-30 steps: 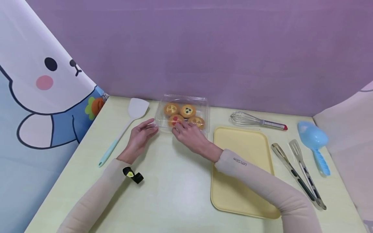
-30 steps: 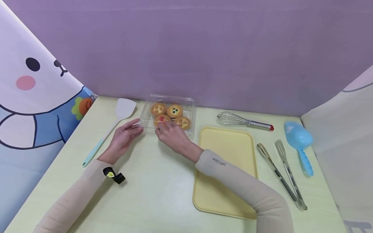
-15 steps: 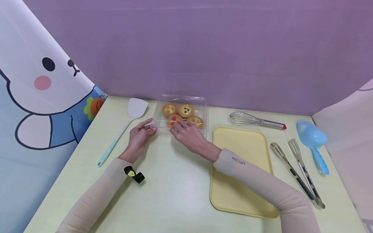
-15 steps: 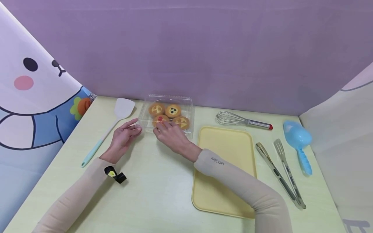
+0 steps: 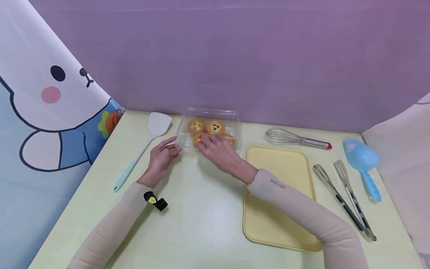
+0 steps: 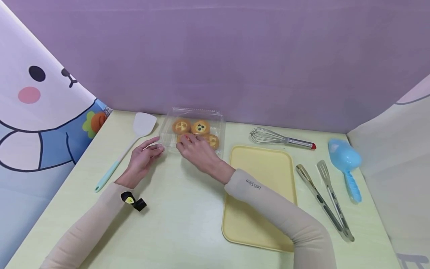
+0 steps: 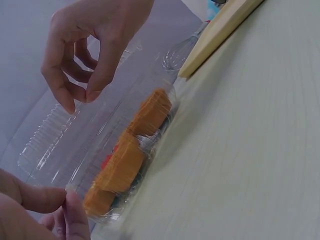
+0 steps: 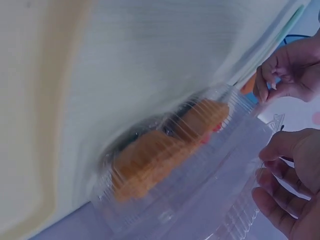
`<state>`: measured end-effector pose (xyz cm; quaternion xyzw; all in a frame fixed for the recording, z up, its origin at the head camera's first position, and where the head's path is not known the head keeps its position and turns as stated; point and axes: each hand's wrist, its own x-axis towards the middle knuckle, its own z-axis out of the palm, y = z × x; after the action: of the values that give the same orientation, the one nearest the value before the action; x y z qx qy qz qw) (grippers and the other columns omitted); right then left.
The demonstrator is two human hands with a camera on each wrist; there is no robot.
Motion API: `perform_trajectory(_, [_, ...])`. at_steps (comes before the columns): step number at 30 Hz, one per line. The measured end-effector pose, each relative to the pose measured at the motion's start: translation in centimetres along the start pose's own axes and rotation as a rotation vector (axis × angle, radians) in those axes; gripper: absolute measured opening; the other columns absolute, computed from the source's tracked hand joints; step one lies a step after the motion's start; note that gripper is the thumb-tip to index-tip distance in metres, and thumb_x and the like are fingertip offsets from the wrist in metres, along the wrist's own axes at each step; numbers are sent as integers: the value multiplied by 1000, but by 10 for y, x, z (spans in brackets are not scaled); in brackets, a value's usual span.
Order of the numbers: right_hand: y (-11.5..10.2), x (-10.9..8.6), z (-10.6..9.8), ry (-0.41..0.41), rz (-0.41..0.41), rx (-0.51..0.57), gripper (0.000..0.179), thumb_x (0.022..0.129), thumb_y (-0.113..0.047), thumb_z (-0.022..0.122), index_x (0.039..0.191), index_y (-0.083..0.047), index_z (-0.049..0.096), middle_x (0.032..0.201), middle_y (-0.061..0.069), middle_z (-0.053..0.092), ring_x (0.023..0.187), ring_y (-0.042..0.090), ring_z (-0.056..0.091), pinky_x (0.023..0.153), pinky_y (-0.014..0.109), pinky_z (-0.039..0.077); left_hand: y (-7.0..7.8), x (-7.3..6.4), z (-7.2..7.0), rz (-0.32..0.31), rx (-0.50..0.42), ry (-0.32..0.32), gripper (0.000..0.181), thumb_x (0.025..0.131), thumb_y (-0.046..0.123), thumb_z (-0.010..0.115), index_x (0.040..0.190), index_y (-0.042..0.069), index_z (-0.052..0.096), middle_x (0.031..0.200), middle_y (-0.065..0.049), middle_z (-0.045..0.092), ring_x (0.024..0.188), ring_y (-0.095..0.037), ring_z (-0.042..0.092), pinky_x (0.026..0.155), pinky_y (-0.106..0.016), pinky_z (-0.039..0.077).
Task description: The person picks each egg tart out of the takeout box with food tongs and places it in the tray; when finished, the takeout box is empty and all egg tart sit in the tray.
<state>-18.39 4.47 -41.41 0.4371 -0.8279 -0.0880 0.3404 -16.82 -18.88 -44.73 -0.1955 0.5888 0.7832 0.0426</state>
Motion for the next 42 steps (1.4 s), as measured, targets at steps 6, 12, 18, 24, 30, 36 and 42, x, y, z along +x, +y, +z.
perform_trajectory(6, [9,-1,-8,1,14,43,18,97,-1,64,108,-14,69,113,2,72,93,18,72,56,23,57,3,0,2,18,37,-56,54,100,-6,57,152,-2,43,86,8,70,80,-5,68,82,-22,62])
perform_trajectory(12, [24,-6,-18,-27,50,51,20,97,0,65,112,-12,71,108,5,71,92,20,71,59,26,60,11,10,-1,6,79,-86,51,106,10,54,154,0,41,103,7,68,88,-9,68,81,-21,61])
perform_trajectory(18, [41,-16,-29,-32,104,71,14,98,-1,65,107,-10,72,104,6,72,88,22,70,60,30,62,24,24,1,-11,119,-91,50,110,22,50,157,7,43,125,-1,60,110,-17,63,83,-19,58])
perform_trajectory(24, [55,-29,-34,-18,174,77,9,97,-3,66,102,-8,72,96,7,73,80,22,69,55,29,59,27,42,5,6,157,-95,51,109,19,52,157,5,44,118,1,61,99,-13,64,75,-15,55])
perform_trajectory(30, [64,-39,-37,26,209,74,10,92,2,65,92,-6,70,86,7,70,72,24,65,51,30,54,26,53,6,33,236,-131,54,105,9,57,157,5,44,110,6,63,96,-11,60,75,-16,53])
perform_trajectory(36, [72,-46,-38,44,272,223,3,92,-7,71,92,-7,68,86,7,69,73,25,66,51,31,54,26,54,2,36,318,-196,60,103,3,58,160,9,41,132,-7,57,99,-7,61,76,-17,54])
perform_trajectory(42, [80,-49,-42,42,340,333,6,90,-10,73,95,-9,71,90,5,71,80,26,69,53,35,56,29,50,-5,13,387,-245,62,103,4,60,161,13,40,138,-10,53,96,-10,60,79,-19,58])
